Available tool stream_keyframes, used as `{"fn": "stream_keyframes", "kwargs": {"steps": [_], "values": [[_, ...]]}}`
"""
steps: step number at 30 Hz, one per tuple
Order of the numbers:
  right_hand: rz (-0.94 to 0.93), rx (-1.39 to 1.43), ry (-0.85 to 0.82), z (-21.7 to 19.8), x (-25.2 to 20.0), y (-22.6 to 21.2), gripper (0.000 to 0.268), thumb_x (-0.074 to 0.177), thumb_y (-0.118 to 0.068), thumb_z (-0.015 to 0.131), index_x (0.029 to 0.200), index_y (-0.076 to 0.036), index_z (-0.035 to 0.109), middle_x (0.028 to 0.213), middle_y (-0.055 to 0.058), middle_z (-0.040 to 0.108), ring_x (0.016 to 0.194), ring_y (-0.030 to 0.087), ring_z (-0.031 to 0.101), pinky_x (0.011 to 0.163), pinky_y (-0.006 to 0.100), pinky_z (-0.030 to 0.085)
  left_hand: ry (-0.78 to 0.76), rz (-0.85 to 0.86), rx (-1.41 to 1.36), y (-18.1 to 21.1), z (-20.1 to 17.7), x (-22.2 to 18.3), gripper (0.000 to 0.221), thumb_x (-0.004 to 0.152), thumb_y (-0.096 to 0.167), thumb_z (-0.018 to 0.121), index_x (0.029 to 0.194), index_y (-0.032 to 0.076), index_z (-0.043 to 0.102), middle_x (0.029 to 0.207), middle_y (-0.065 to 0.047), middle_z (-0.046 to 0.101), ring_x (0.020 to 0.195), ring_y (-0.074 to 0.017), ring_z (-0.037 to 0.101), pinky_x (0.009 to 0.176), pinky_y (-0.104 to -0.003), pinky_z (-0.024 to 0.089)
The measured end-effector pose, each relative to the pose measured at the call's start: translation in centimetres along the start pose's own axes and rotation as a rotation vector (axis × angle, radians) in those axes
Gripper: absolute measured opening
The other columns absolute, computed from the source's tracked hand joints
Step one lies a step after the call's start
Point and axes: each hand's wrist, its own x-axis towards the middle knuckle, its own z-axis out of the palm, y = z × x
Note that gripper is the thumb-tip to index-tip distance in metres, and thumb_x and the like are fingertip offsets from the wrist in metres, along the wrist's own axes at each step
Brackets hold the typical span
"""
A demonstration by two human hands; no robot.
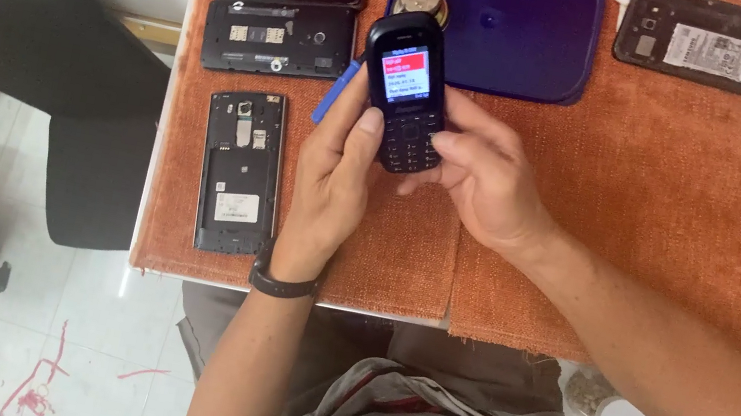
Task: Technician disassembling a smartphone by removing internal screws with a precision screwdriver on a repair bench.
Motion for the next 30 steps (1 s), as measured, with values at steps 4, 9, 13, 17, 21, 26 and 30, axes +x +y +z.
{"fn": "stream_keyframes", "kwargs": {"steps": [4, 9, 13, 17, 21, 26, 30], "values": [[0.003, -0.067, 0.055, 0.2, 0.0, 0.0, 0.047, 0.097, -0.005, 0.055, 0.143, 0.005, 0.053, 0.115, 0.016, 0.068, 0.098, 0.028, 0.071, 0.066, 0.035, 0.068, -0.008, -0.002, 0.030, 0.2, 0.1, 0.1, 0.052, 0.111, 0.029, 0.042, 0.154, 0.000, 0.040, 0.160, -0.017, 0.045, 0.152, -0.0236, 0.040, 0.128, -0.037, 0.032], [-0.016, -0.055, 0.016, 0.3, 0.0, 0.1, 0.051, 0.100, -0.009, 0.057, 0.148, 0.005, 0.048, 0.123, 0.018, 0.067, 0.102, 0.030, 0.072, 0.068, 0.033, 0.068, 0.018, -0.039, -0.024, 0.1, 0.0, 0.0, 0.054, 0.109, 0.031, 0.044, 0.153, 0.000, 0.040, 0.159, -0.018, 0.045, 0.151, -0.0241, 0.040, 0.127, -0.037, 0.032], [-0.019, -0.044, 0.023, 0.1, 0.0, 0.2, 0.051, 0.099, -0.009, 0.057, 0.147, 0.005, 0.049, 0.122, 0.018, 0.068, 0.101, 0.030, 0.072, 0.068, 0.036, 0.068, 0.008, -0.017, -0.019, 0.7, 0.0, 0.0, 0.054, 0.110, 0.032, 0.042, 0.153, 0.000, 0.040, 0.160, -0.018, 0.045, 0.152, -0.0245, 0.040, 0.128, -0.037, 0.032], [-0.020, -0.061, 0.027, 0.1, -0.2, 0.5, 0.050, 0.099, -0.010, 0.056, 0.147, 0.004, 0.050, 0.123, 0.018, 0.068, 0.101, 0.029, 0.071, 0.069, 0.036, 0.068, 0.003, -0.009, -0.025, 0.9, -0.1, 0.1, 0.054, 0.110, 0.033, 0.041, 0.153, 0.000, 0.041, 0.158, -0.018, 0.046, 0.152, -0.0259, 0.039, 0.128, -0.038, 0.032], [-0.029, -0.080, 0.028, 0.3, -0.3, 0.6, 0.050, 0.101, -0.012, 0.053, 0.149, 0.002, 0.049, 0.128, 0.016, 0.066, 0.103, 0.027, 0.069, 0.074, 0.039, 0.067, 0.004, 0.003, -0.051, 0.8, -0.1, 0.1, 0.054, 0.110, 0.032, 0.042, 0.152, 0.000, 0.042, 0.157, -0.017, 0.049, 0.149, -0.0233, 0.043, 0.126, -0.037, 0.035], [-0.049, -0.050, 0.016, 0.6, -0.2, 1.1, 0.055, 0.102, -0.008, 0.049, 0.155, -0.001, 0.039, 0.145, 0.015, 0.056, 0.121, 0.025, 0.061, 0.086, 0.042, 0.066, 0.025, -0.031, -0.112, 0.5, 0.7, 0.5, 0.059, 0.103, 0.026, 0.055, 0.154, 0.001, 0.040, 0.147, -0.012, 0.054, 0.133, -0.0171, 0.050, 0.116, -0.032, 0.041], [-0.052, -0.089, 0.013, 1.1, -0.4, 1.1, 0.057, 0.104, -0.008, 0.045, 0.159, -0.004, 0.032, 0.152, 0.015, 0.051, 0.132, 0.024, 0.057, 0.106, 0.037, 0.056, 0.055, -0.026, 0.077, 1.6, 1.2, 0.5, 0.076, 0.092, 0.027, 0.071, 0.156, 0.008, 0.036, 0.151, -0.010, 0.056, 0.133, -0.0155, 0.057, 0.113, -0.029, 0.045]]}}
